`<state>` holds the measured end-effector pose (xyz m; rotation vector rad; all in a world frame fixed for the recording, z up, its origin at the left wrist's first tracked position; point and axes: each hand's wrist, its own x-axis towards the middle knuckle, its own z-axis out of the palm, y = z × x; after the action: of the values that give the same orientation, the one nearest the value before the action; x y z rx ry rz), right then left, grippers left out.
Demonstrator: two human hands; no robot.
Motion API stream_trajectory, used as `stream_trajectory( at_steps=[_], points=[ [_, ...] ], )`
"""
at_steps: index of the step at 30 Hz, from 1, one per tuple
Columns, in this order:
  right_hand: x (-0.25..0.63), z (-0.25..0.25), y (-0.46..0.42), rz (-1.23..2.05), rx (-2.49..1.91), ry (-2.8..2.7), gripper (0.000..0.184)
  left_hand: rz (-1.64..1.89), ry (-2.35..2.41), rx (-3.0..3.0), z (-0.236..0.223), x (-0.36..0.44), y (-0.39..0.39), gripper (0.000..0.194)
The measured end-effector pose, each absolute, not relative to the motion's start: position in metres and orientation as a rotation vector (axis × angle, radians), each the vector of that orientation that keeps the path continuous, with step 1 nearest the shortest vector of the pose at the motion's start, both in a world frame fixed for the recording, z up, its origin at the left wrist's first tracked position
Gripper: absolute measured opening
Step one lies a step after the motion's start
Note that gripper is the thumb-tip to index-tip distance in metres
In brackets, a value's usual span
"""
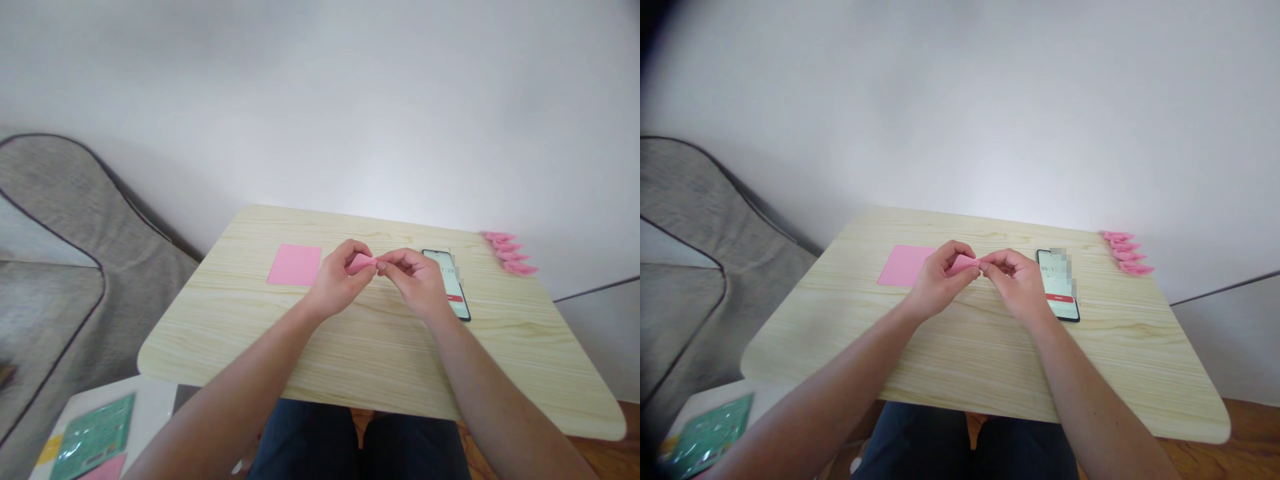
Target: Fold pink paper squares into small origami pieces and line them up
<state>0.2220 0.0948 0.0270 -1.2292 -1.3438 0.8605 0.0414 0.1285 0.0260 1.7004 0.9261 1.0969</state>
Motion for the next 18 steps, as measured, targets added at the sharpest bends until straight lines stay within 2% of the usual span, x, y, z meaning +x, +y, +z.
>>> stream_trajectory(
  at_steps=[4,10,18],
  points=[
    [0.2196,0.0240,0.0922,0.796,-1.225,-1.345,0.015,1.093,0.922,1.695,0.0235,0.0412,0.1287,0.012],
    [0.2159,0.0241,0.0864,0.576,-1.267,-1.411,0.007,1.121,0.859,1.591,0.0219,0.0435,0.1290,0.015],
    [0.2206,0.0230,0.0864,0.706,-1.209,-1.386,0.008,1.122,0.761,1.492,0.0211,0.0433,0.1286,0.015]
  ],
)
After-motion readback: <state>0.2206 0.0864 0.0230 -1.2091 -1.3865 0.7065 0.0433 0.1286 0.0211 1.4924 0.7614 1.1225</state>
